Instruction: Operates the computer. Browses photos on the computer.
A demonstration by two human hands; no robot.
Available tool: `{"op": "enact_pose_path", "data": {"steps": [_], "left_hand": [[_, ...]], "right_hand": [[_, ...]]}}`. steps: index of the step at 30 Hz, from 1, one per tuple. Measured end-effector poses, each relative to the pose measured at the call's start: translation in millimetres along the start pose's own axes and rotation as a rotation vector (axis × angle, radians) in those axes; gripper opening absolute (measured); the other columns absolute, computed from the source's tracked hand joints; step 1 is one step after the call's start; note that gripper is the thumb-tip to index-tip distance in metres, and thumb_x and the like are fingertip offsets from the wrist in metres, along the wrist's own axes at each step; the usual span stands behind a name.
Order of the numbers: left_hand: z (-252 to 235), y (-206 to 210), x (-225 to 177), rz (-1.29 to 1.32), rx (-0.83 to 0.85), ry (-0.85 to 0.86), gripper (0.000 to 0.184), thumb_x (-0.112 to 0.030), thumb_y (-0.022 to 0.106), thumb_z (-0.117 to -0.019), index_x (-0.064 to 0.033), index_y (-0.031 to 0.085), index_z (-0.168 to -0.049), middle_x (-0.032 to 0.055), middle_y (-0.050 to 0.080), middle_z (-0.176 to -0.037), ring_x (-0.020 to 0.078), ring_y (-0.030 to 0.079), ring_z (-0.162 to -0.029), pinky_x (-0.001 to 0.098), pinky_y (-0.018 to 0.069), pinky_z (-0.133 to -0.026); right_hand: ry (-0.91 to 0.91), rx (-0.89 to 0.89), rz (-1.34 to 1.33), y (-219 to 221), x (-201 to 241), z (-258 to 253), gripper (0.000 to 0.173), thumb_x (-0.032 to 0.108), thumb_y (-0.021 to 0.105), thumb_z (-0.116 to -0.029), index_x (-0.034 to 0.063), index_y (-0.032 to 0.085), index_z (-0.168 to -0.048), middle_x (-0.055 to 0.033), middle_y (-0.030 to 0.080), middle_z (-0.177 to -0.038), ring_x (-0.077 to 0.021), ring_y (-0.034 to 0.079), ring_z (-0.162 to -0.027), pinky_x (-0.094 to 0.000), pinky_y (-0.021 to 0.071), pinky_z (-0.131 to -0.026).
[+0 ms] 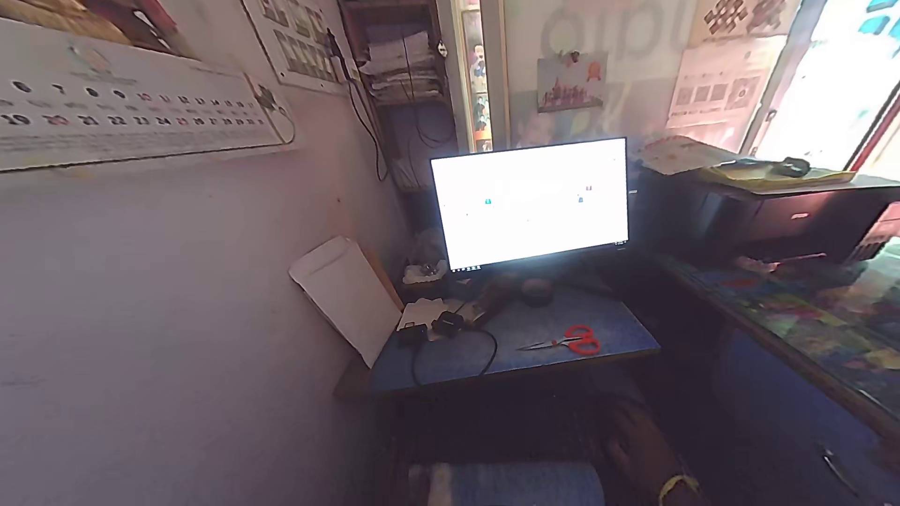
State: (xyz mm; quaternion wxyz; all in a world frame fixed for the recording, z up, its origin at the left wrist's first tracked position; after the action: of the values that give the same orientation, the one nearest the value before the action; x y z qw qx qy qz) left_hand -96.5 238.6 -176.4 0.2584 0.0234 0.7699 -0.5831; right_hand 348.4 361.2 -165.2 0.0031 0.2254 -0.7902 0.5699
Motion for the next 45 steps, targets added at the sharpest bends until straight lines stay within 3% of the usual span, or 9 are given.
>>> {"op": "enact_pose_path", "data": {"steps": [6, 11, 16, 19, 30, 35, 43, 45], "left_hand": [[-2.2, 9.0, 8.4, -0.014, -0.042, 0.017, 0.064, -0.05, 0.049, -0.1012, -0.0037, 0.053, -0.145, 0.0252, 0.039, -0.159, 0.0386, 0.04, -0.147, 0.0526, 0.0353, -0.119], [0.3, 3.5, 0.3, 0.001, -0.002, 0.002, 0.064, -0.048, 0.047, -0.1022, -0.0021, 0.052, -0.146, 0.0248, 0.034, -0.162, 0.0393, 0.035, -0.15, 0.0518, 0.0316, -0.122], [-2.7, 13.8, 12.8, -0.074, -0.048, 0.033, 0.068, -0.053, 0.044, -0.1018, -0.0039, 0.052, -0.147, 0.0225, 0.037, -0.161, 0.037, 0.036, -0.15, 0.0501, 0.0315, -0.122], [-3.9, 17.3, 16.0, -0.071, -0.042, 0.02, 0.067, -0.053, 0.044, -0.1022, -0.0046, 0.051, -0.148, 0.0208, 0.037, -0.162, 0.0357, 0.038, -0.149, 0.0499, 0.0327, -0.121], [-3.1, 7.2, 5.7, -0.048, 0.018, -0.039, 0.069, -0.052, 0.043, -0.1019, -0.0016, 0.049, -0.149, 0.0233, 0.032, -0.164, 0.0369, 0.035, -0.151, 0.0505, 0.031, -0.122], [-2.4, 13.6, 17.2, -0.007, -0.075, 0.045, 0.064, -0.045, 0.054, -0.1007, -0.0008, 0.051, -0.147, 0.0229, 0.031, -0.164, 0.0393, 0.031, -0.152, 0.0528, 0.0289, -0.123], [-2.3, 11.5, 14.0, -0.008, -0.061, 0.038, 0.065, -0.046, 0.053, -0.1016, 0.0007, 0.051, -0.147, 0.0231, 0.031, -0.164, 0.0387, 0.03, -0.153, 0.0511, 0.029, -0.123], [-3.0, 1.5, 2.3, -0.026, -0.008, -0.005, 0.065, -0.047, 0.047, -0.1025, -0.0002, 0.05, -0.148, 0.0241, 0.032, -0.163, 0.0388, 0.033, -0.151, 0.0509, 0.0303, -0.122]], "right_hand": [[0.008, 0.016, 0.0, 1.7, -2.0, -0.1, 0.05, 0.036, 0.063, -0.0856, 0.0136, 0.07, -0.13, -0.0144, 0.06, -0.144, -0.0367, 0.055, -0.135, -0.0523, 0.0457, -0.111], [-0.002, -0.005, -0.007, 0.1, -0.6, -0.8, 0.049, 0.037, 0.064, -0.0863, 0.0126, 0.071, -0.128, -0.016, 0.061, -0.141, -0.0375, 0.057, -0.132, -0.0526, 0.0473, -0.109], [0.058, 0.099, -0.023, 0.7, -1.2, -2.4, 0.051, 0.036, 0.064, -0.088, 0.0117, 0.069, -0.132, -0.0164, 0.057, -0.147, -0.0384, 0.052, -0.136, -0.0527, 0.0439, -0.112], [0.043, 0.074, -0.023, -0.4, -0.8, -1.4, 0.05, 0.037, 0.063, -0.0876, 0.0106, 0.07, -0.13, -0.0178, 0.059, -0.144, -0.0397, 0.055, -0.134, -0.0539, 0.0448, -0.111], [0.016, 0.034, -0.029, -1.5, 0.1, -2.6, 0.052, 0.036, 0.063, -0.0864, 0.0106, 0.069, -0.131, -0.0156, 0.059, -0.144, -0.0385, 0.055, -0.133, -0.0536, 0.0458, -0.11], [0.0, 0.003, -0.02, 0.2, -0.4, -2.4, 0.051, 0.036, 0.062, -0.0864, 0.0107, 0.07, -0.13, -0.0152, 0.06, -0.144, -0.0387, 0.057, -0.132, -0.0536, 0.0467, -0.109], [-0.006, -0.002, -0.002, 0.8, -1.0, -4.2, 0.05, 0.035, 0.061, -0.0859, 0.0115, 0.071, -0.129, -0.0137, 0.06, -0.144, -0.0364, 0.056, -0.133, -0.0517, 0.0465, -0.109], [0.005, 0.005, 0.001, 1.4, -1.5, -4.5, 0.05, 0.036, 0.061, -0.0862, 0.0129, 0.07, -0.13, -0.0127, 0.06, -0.144, -0.0357, 0.056, -0.133, -0.052, 0.0465, -0.109]]}}
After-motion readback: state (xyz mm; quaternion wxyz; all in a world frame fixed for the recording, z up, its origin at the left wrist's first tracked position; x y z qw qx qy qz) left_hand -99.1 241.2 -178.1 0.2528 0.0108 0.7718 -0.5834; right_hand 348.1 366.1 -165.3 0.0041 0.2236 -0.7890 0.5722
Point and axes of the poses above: each hand's wrist, its own z-axis away from the middle knuckle, its own y-axis out of the palm, x = y × z, the point moved 9 cm from there along -z, towards the middle knuckle
